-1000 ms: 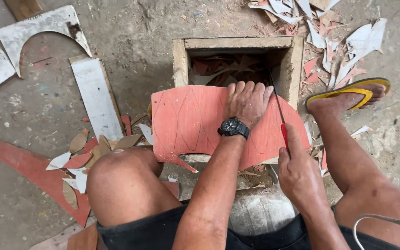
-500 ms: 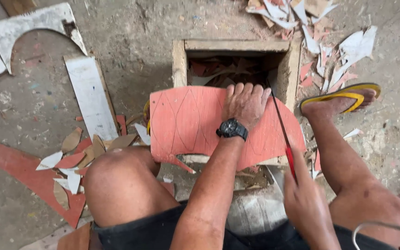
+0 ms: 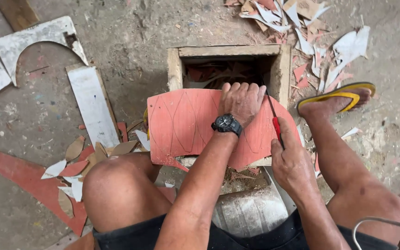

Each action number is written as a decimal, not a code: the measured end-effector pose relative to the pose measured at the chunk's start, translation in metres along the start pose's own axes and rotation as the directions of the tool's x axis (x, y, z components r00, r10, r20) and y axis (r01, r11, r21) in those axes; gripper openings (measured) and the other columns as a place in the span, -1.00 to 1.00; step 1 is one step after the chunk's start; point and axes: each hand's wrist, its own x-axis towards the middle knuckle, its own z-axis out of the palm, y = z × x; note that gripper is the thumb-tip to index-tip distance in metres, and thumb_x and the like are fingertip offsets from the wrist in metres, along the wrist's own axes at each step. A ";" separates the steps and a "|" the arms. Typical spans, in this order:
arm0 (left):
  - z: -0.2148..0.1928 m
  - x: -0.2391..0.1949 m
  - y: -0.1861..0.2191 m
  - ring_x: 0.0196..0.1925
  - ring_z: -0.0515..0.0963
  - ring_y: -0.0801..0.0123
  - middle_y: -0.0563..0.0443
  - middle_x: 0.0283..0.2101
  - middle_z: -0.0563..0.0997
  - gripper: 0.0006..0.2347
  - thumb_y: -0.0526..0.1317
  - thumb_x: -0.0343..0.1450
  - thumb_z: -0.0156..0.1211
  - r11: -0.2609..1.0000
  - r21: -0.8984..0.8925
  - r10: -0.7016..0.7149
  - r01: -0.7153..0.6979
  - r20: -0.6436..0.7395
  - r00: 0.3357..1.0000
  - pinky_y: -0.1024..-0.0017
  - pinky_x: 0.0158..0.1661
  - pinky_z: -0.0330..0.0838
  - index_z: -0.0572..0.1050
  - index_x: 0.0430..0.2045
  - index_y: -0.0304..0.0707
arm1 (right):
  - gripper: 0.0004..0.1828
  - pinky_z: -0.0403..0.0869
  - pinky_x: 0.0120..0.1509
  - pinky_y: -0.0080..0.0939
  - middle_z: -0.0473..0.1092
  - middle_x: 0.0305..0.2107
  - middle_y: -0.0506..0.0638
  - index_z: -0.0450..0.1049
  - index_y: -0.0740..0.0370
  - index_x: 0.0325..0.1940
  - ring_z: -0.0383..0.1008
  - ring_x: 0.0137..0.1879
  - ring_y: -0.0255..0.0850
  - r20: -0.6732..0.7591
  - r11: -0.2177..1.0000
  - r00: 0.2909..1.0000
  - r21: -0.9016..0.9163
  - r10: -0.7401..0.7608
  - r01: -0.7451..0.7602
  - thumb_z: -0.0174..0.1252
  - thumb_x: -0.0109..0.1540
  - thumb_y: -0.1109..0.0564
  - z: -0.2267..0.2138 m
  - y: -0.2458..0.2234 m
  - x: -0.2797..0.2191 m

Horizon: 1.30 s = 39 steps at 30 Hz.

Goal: Cutting a curved shape from a thin orange sheet using a utility knife on a wooden support box.

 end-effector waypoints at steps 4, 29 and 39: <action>0.004 0.020 -0.002 -0.47 0.52 0.11 -0.05 -0.63 0.46 -0.64 0.07 0.50 -0.07 0.999 0.030 0.044 -0.041 -0.134 0.990 0.15 -0.20 0.27 0.37 -0.68 -0.04 | -0.29 0.26 0.48 0.32 0.36 0.24 0.36 0.05 -0.40 0.60 0.32 0.36 0.35 0.019 1.000 1.000 -0.020 -0.020 0.021 -0.15 0.32 -0.08 -0.014 -0.003 0.014; -0.001 0.026 0.000 -0.61 0.49 0.06 -0.03 -0.73 0.50 -0.62 -0.09 0.47 0.13 0.994 0.105 0.014 0.011 -0.238 0.971 0.05 -0.29 0.29 0.43 -0.85 -0.13 | -0.42 0.40 -0.06 0.41 0.51 -0.12 0.38 0.08 -0.04 0.50 0.54 -0.12 0.42 0.007 0.986 0.997 -0.142 -0.081 0.082 -0.20 0.35 0.14 -0.034 -0.040 -0.012; -0.002 0.027 0.011 -0.56 0.49 0.11 -0.02 -0.75 0.49 -0.57 -0.07 0.50 0.06 0.982 0.109 -0.127 0.152 -0.205 0.970 0.13 -0.19 0.32 0.50 -0.85 -0.17 | -0.31 0.25 0.28 0.29 0.28 0.32 0.25 0.08 -0.10 0.58 0.39 0.13 0.41 -0.115 0.966 0.966 -0.149 -0.231 0.213 -0.17 0.32 0.07 0.006 0.011 0.015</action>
